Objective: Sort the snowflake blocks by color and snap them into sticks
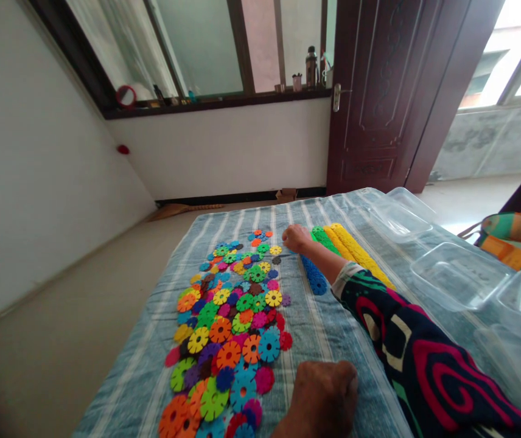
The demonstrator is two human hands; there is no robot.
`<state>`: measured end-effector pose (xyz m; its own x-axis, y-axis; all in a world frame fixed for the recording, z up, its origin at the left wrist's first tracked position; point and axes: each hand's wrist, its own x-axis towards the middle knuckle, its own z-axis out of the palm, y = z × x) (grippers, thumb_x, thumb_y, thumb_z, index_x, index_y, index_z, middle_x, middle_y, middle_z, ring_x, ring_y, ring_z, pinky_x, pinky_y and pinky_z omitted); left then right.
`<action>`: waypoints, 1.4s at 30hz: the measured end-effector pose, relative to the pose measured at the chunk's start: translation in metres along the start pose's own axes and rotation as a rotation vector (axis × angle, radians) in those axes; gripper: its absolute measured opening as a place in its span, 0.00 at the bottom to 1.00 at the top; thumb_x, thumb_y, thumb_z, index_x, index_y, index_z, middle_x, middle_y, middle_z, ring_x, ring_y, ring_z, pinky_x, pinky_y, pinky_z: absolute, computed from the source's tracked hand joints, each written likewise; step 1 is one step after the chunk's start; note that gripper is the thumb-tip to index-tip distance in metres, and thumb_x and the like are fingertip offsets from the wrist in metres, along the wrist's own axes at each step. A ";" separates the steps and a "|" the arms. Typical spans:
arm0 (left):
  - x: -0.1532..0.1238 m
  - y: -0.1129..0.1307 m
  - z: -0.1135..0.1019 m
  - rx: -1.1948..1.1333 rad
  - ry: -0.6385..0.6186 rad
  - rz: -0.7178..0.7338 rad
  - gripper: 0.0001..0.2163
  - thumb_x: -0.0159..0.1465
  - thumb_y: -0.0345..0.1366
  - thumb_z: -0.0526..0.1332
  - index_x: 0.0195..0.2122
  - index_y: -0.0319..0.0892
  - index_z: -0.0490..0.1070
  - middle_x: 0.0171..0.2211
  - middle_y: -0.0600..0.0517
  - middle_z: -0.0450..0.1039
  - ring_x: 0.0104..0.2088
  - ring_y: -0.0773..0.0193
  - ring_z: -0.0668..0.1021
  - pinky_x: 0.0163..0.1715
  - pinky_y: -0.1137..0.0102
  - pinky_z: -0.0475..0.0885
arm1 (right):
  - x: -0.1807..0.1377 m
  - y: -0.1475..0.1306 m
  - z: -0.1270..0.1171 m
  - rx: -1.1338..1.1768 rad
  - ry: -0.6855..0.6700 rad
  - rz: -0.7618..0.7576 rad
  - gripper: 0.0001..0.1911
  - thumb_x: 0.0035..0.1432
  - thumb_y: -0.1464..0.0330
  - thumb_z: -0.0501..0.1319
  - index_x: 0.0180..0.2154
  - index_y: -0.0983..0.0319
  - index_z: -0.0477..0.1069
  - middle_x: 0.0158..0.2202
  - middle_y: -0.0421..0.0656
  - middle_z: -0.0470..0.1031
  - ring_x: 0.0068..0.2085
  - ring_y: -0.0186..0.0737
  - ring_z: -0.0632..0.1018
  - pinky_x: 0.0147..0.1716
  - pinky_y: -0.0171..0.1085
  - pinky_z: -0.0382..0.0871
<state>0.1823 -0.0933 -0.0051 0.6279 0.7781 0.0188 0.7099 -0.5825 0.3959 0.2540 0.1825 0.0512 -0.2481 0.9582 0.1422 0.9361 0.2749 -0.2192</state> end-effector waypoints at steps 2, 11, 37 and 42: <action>0.000 -0.002 0.004 -0.027 0.041 -0.004 0.05 0.59 0.32 0.55 0.29 0.43 0.69 0.26 0.50 0.76 0.26 0.63 0.77 0.23 0.73 0.62 | 0.005 -0.013 0.003 0.017 -0.014 -0.026 0.13 0.54 0.69 0.60 0.40 0.57 0.79 0.45 0.44 0.78 0.49 0.43 0.76 0.46 0.33 0.65; 0.001 -0.015 0.011 -0.292 0.650 -0.194 0.10 0.60 0.26 0.50 0.32 0.41 0.70 0.27 0.49 0.73 0.29 0.64 0.76 0.28 0.71 0.68 | 0.020 -0.080 0.017 0.074 -0.086 -0.170 0.14 0.53 0.70 0.58 0.39 0.57 0.80 0.42 0.43 0.80 0.45 0.41 0.78 0.40 0.29 0.66; 0.002 -0.104 -0.034 -0.035 1.028 -0.558 0.13 0.62 0.29 0.50 0.45 0.38 0.70 0.50 0.40 0.69 0.53 0.51 0.70 0.55 0.52 0.65 | 0.027 -0.129 0.047 -0.004 -0.077 -0.215 0.15 0.53 0.70 0.59 0.42 0.65 0.78 0.48 0.54 0.75 0.51 0.49 0.73 0.47 0.39 0.67; 0.004 -0.107 -0.029 0.051 0.990 -0.562 0.12 0.60 0.28 0.51 0.42 0.38 0.71 0.50 0.39 0.69 0.53 0.50 0.70 0.54 0.52 0.66 | 0.027 -0.118 0.035 0.049 -0.080 -0.154 0.14 0.53 0.72 0.58 0.40 0.62 0.79 0.39 0.48 0.80 0.41 0.42 0.78 0.37 0.32 0.68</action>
<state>0.0997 -0.0211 -0.0204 -0.2949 0.7629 0.5753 0.8373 -0.0837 0.5403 0.1279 0.1790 0.0477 -0.4087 0.9070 0.1014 0.8726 0.4209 -0.2480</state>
